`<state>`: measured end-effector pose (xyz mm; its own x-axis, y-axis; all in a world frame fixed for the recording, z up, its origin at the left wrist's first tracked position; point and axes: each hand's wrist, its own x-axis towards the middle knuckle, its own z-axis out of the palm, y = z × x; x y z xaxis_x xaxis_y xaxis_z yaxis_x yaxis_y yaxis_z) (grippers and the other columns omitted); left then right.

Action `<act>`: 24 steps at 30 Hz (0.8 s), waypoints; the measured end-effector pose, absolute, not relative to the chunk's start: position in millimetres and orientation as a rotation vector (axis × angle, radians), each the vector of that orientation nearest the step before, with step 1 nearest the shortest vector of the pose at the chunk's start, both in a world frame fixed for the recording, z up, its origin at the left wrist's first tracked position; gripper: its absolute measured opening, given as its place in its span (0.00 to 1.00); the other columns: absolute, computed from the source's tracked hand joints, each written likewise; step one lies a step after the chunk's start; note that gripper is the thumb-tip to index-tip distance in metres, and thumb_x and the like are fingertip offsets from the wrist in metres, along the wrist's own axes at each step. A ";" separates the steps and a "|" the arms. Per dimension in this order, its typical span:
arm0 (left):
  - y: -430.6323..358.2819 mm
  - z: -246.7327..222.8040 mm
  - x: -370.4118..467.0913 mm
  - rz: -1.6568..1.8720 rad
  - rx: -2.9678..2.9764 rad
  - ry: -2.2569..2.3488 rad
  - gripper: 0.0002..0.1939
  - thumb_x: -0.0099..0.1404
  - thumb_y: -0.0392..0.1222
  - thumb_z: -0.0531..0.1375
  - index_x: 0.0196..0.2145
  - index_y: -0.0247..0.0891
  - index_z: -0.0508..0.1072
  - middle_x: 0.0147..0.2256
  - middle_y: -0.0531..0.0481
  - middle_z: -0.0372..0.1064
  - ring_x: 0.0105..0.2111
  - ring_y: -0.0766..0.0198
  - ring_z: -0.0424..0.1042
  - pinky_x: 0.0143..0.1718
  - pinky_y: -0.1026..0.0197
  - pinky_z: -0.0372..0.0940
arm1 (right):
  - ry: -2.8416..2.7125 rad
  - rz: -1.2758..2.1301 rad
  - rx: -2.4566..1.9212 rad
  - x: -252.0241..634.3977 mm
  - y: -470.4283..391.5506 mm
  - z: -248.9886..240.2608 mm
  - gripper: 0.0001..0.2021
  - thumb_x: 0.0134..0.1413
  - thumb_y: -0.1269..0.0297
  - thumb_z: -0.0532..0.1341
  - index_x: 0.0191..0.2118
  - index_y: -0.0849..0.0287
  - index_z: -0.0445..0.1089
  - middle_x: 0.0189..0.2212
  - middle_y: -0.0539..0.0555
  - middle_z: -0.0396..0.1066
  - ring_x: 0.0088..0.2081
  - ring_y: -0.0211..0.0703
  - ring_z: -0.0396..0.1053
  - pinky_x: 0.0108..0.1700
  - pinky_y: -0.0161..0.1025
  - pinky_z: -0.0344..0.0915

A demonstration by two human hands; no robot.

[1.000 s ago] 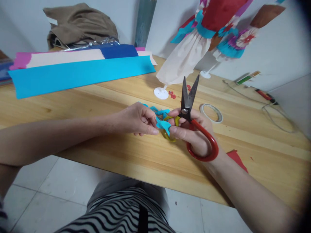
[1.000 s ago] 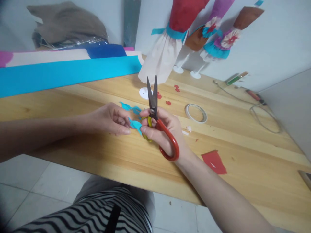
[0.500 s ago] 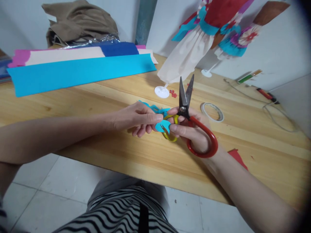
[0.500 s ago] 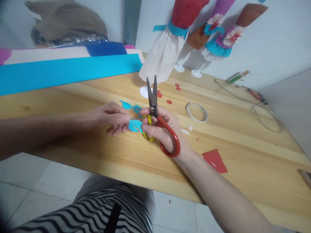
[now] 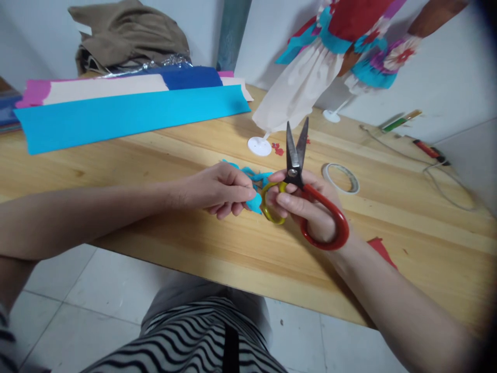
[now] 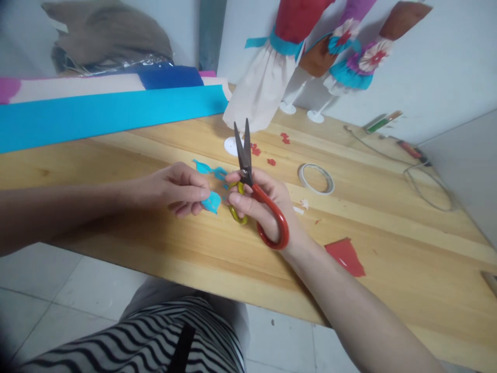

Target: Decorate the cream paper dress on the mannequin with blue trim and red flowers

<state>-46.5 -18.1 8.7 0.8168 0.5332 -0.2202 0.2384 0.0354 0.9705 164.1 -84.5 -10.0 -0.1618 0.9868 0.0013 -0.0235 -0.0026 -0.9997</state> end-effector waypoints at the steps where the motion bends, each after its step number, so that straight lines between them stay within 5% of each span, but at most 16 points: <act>1: -17.3 8.4 -47.2 0.261 1.548 0.632 0.16 0.63 0.39 0.61 0.19 0.33 0.70 0.14 0.53 0.62 0.14 0.73 0.60 0.16 0.71 0.54 | -1.339 1.341 -1.083 168.5 -84.6 -10.6 0.13 0.54 0.59 0.70 0.43 0.56 0.72 0.25 0.47 0.69 0.23 0.32 0.62 0.26 0.35 0.60; 8: -10.1 3.3 -51.9 0.385 1.503 0.587 0.15 0.61 0.41 0.63 0.19 0.33 0.70 0.16 0.53 0.62 0.15 0.74 0.60 0.16 0.71 0.52 | -1.698 1.574 -1.007 206.3 -90.2 -2.4 0.21 0.58 0.44 0.64 0.46 0.58 0.73 0.31 0.56 0.75 0.25 0.38 0.67 0.28 0.39 0.63; 15: -12.3 8.3 -50.3 0.417 1.546 0.620 0.15 0.62 0.41 0.62 0.20 0.33 0.69 0.16 0.54 0.63 0.16 0.75 0.60 0.17 0.72 0.52 | -1.599 1.340 -1.180 203.6 -94.0 -2.5 0.13 0.59 0.54 0.66 0.47 0.52 0.74 0.33 0.54 0.75 0.28 0.38 0.68 0.32 0.39 0.67; 24: -12.7 4.8 -48.8 0.494 1.554 0.634 0.16 0.63 0.41 0.61 0.20 0.33 0.69 0.16 0.55 0.62 0.15 0.76 0.59 0.17 0.72 0.52 | -1.799 1.298 -1.175 195.0 -98.0 -1.9 0.15 0.56 0.51 0.67 0.42 0.57 0.76 0.26 0.51 0.71 0.24 0.35 0.62 0.24 0.34 0.58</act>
